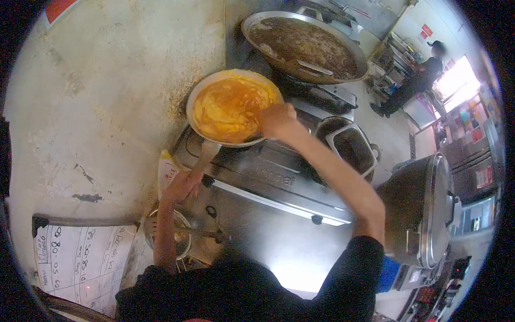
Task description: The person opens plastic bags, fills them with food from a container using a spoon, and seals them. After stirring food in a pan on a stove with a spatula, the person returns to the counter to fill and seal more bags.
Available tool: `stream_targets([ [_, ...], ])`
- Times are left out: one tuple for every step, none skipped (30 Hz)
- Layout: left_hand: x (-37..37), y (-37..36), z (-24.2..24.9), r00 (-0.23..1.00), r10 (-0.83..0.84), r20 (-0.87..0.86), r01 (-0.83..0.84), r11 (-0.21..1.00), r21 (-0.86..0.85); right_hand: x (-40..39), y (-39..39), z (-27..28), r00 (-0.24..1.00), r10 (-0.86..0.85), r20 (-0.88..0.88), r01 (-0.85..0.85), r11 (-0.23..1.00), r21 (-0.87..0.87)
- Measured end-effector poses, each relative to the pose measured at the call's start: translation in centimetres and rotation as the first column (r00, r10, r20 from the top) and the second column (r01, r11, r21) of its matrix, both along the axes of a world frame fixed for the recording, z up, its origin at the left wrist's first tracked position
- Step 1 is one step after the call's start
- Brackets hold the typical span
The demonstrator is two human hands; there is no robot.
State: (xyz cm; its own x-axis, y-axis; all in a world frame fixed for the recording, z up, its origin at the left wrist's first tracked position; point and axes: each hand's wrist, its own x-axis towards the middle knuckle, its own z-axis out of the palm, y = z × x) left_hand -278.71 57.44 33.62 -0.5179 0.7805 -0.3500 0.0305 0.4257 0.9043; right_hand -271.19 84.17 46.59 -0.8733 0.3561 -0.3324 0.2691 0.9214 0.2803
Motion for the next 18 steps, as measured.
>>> stream_targets([
  [0.0, 0.1, 0.0, 1.0, -0.003, -0.009, 0.002, 1.0, -0.003, 0.0, 0.0, -0.9, 1.0, 0.001, 0.005, -0.001, 1.0, 0.001],
  [-0.1, 0.3, 0.0, 1.0, 0.001, -0.005, -0.001, 1.0, 0.001, -0.2, -0.1, -1.4, 0.992, 0.026, -0.127, -0.025, 1.0, 0.008],
  [0.1, 0.1, -0.2, 1.0, 0.01, 0.007, -0.01, 1.0, 0.005, -0.4, -0.4, -2.3, 0.967, 0.044, -0.251, -0.045, 0.999, 0.003],
  [0.1, 0.0, -0.2, 1.0, 0.019, 0.016, -0.019, 1.0, 0.01, -1.1, -0.1, -3.3, 0.969, 0.042, -0.245, -0.045, 0.999, -0.006],
  [0.2, 0.2, 0.5, 1.0, 0.021, 0.015, -0.022, 1.0, 0.009, -2.6, 0.9, -4.1, 0.977, -0.005, -0.215, -0.007, 0.998, -0.057],
  [0.6, 0.2, 1.5, 1.0, 0.026, 0.001, -0.026, 0.999, -0.025, -3.8, 1.3, -4.4, 0.983, -0.053, -0.177, 0.033, 0.993, -0.113],
  [0.5, 0.2, 2.1, 0.999, 0.031, -0.017, -0.032, 0.998, -0.056, -5.1, 1.7, -4.5, 0.983, -0.051, -0.179, 0.03, 0.993, -0.117],
  [0.4, 0.2, 1.7, 0.999, 0.031, -0.02, -0.032, 0.998, -0.062, -6.2, 1.8, -4.5, 0.981, -0.08, -0.177, 0.059, 0.991, -0.123],
  [0.3, 0.1, 1.1, 1.0, 0.028, 0.001, -0.028, 1.0, -0.014, -7.2, 2.2, -4.4, 0.978, -0.109, -0.175, 0.087, 0.988, -0.127],
  [0.2, 0.1, 0.7, 0.999, 0.024, 0.022, -0.024, 0.999, 0.033, -8.0, 3.0, -4.6, 0.978, -0.11, -0.177, 0.087, 0.988, -0.131],
  [0.1, 0.1, 0.7, 1.0, 0.023, 0.021, -0.024, 0.999, 0.029, -8.9, 4.1, -5.6, 0.968, -0.083, -0.239, 0.049, 0.988, -0.144],
  [0.1, 0.1, 0.8, 1.0, 0.019, 0.007, -0.019, 1.0, 0.0, -9.8, 5.2, -6.6, 0.953, -0.056, -0.297, 0.01, 0.988, -0.154],
  [0.2, 0.0, 0.8, 1.0, 0.015, -0.003, -0.015, 0.999, -0.031, -11.0, 6.8, -7.4, 0.954, -0.055, -0.294, 0.008, 0.987, -0.158],
  [0.2, -0.1, 0.5, 1.0, 0.017, -0.002, -0.017, 0.999, -0.035, -12.2, 8.4, -8.2, 0.964, -0.203, -0.17, 0.145, 0.943, -0.3],
  [0.1, 0.0, 0.0, 0.999, 0.024, 0.037, -0.022, 0.998, -0.051, -12.5, 8.3, -7.5, 0.944, -0.33, -0.029, 0.288, 0.862, -0.416],
  [-0.2, -0.1, -0.1, 0.997, 0.029, 0.073, -0.024, 0.997, -0.068, -11.6, 8.3, -7.1, 0.975, -0.22, 0.001, 0.202, 0.892, -0.404],
  [-0.2, -0.2, 0.4, 0.997, 0.029, 0.067, -0.024, 0.997, -0.069, -10.5, 7.6, -5.7, 0.994, -0.108, 0.025, 0.109, 0.912, -0.396],
  [-0.1, -0.1, 0.9, 0.995, 0.031, 0.092, -0.024, 0.997, -0.077, -8.7, 7.8, -5.4, 0.924, -0.381, -0.023, 0.263, 0.679, -0.685],
])
